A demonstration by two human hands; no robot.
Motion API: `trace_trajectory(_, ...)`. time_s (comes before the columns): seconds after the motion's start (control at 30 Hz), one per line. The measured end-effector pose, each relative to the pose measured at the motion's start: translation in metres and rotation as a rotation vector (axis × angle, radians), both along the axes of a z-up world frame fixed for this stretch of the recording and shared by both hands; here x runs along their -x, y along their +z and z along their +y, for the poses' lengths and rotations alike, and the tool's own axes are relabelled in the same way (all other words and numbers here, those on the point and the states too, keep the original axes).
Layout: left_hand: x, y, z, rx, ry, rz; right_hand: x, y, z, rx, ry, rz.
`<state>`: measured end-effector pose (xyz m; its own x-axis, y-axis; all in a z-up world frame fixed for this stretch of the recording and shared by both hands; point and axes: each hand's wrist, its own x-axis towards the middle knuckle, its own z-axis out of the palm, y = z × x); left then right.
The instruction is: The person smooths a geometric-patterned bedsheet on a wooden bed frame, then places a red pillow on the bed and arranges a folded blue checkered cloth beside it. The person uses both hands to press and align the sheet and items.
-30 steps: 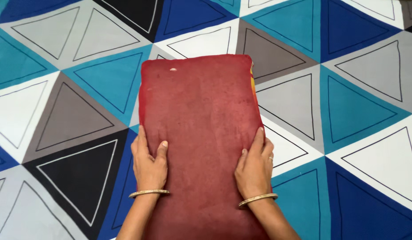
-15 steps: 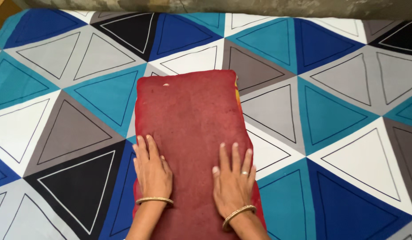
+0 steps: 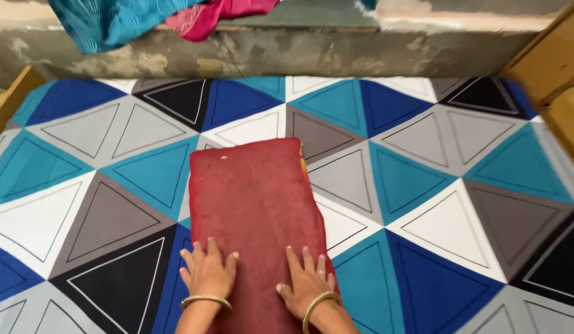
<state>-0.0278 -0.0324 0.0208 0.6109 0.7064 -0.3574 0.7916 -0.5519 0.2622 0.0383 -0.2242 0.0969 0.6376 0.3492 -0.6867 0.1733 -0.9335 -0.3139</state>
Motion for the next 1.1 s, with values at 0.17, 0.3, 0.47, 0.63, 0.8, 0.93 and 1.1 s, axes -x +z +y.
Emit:
trace_trajectory(0.17, -0.002, 0.057, -0.038, 0.042, -0.114, -0.171, 0.021, 0.045, -0.020, -0.095, -0.060, -0.061)
trace_trajectory(0.3, 0.003, 0.108, -0.063, 0.032, -0.188, -0.298, 0.034, 0.087, -0.038, -0.161, -0.108, -0.160)
trace_trajectory(0.47, 0.005, 0.167, -0.089, 0.044, -0.258, -0.456, 0.045, 0.144, -0.067, -0.248, -0.161, -0.352)
trace_trajectory(0.63, 0.007, 0.214, -0.115, 0.099, -0.322, -0.536, 0.064, 0.199, -0.095, -0.284, -0.210, -0.485)
trace_trajectory(0.8, 0.011, 0.249, -0.137, 0.160, -0.389, -0.652, 0.091, 0.248, -0.124, -0.289, -0.299, -0.493)
trace_trajectory(0.93, 0.012, 0.278, -0.152, 0.167, -0.462, -0.669, 0.113, 0.281, -0.144, -0.310, -0.353, -0.509)
trace_trajectory(1.1, 0.017, 0.303, -0.184, 0.158, -0.560, -0.729, 0.135, 0.305, -0.167, -0.325, -0.401, -0.504)
